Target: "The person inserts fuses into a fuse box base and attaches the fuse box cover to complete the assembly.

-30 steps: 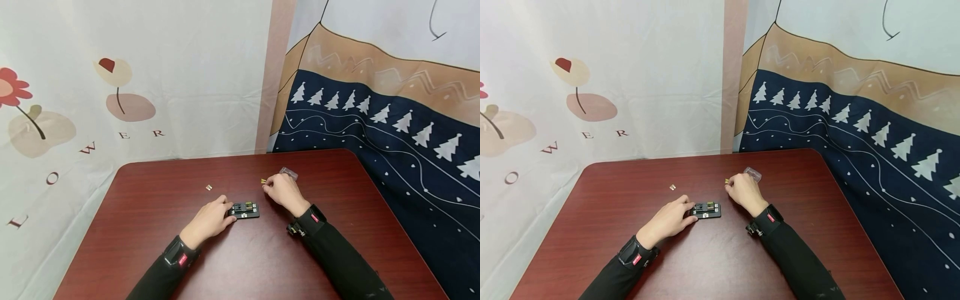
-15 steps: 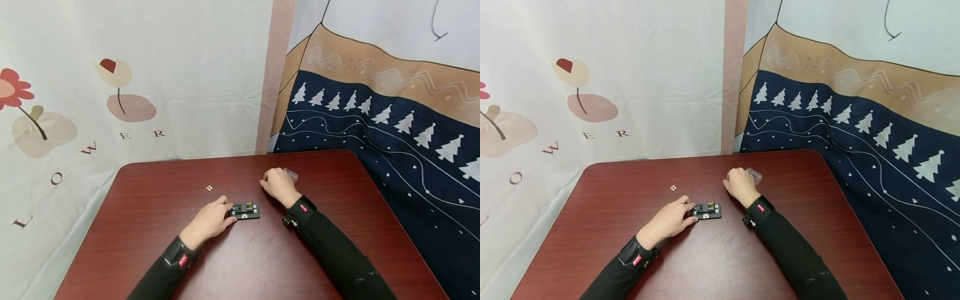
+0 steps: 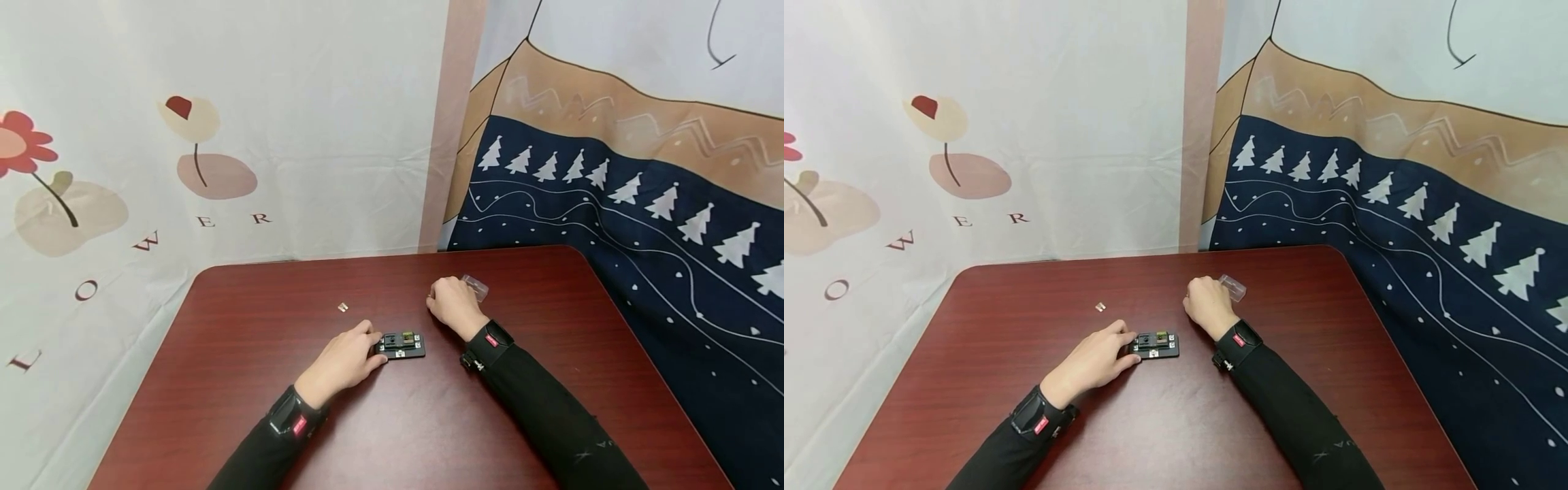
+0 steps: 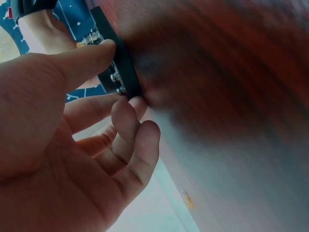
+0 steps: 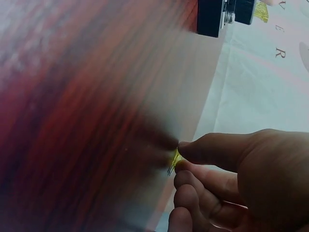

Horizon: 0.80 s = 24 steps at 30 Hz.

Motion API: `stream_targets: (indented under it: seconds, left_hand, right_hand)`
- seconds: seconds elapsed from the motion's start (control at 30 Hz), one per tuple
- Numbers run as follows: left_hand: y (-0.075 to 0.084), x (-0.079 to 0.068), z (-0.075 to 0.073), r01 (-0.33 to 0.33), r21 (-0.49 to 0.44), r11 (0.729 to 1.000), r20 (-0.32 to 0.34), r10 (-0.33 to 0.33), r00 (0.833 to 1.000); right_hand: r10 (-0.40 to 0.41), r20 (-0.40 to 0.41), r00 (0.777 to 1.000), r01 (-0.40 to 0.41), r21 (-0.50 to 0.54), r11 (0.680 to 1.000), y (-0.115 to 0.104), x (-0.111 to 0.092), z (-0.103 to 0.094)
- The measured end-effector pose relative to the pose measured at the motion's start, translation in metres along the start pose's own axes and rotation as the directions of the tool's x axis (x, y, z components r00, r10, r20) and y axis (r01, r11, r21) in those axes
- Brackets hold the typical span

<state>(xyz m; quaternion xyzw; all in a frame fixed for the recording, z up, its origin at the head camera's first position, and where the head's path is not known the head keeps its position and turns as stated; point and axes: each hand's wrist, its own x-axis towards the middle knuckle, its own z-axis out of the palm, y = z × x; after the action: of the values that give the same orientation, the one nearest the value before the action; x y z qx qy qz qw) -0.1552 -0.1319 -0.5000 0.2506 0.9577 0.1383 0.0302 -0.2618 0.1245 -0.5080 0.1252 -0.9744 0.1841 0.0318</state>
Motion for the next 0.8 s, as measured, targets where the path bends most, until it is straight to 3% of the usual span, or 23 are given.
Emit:
stream_targets:
  seconds: [0.53,0.8]
  left_hand:
    - [0.0002,-0.0008,0.0005,-0.007,0.000,1.000,-0.018,0.007,1.000]
    - [0.0003,-0.0005,0.0008,-0.009,0.001,1.000,-0.016,0.009,1.000]
  right_hand:
    - [0.019,-0.007,1.000,-0.019,0.000,1.000,-0.0001,0.0013,0.0023]
    - [-0.014,-0.007,1.000,0.014,-0.025,1.000,0.0010,0.0012,0.0010]
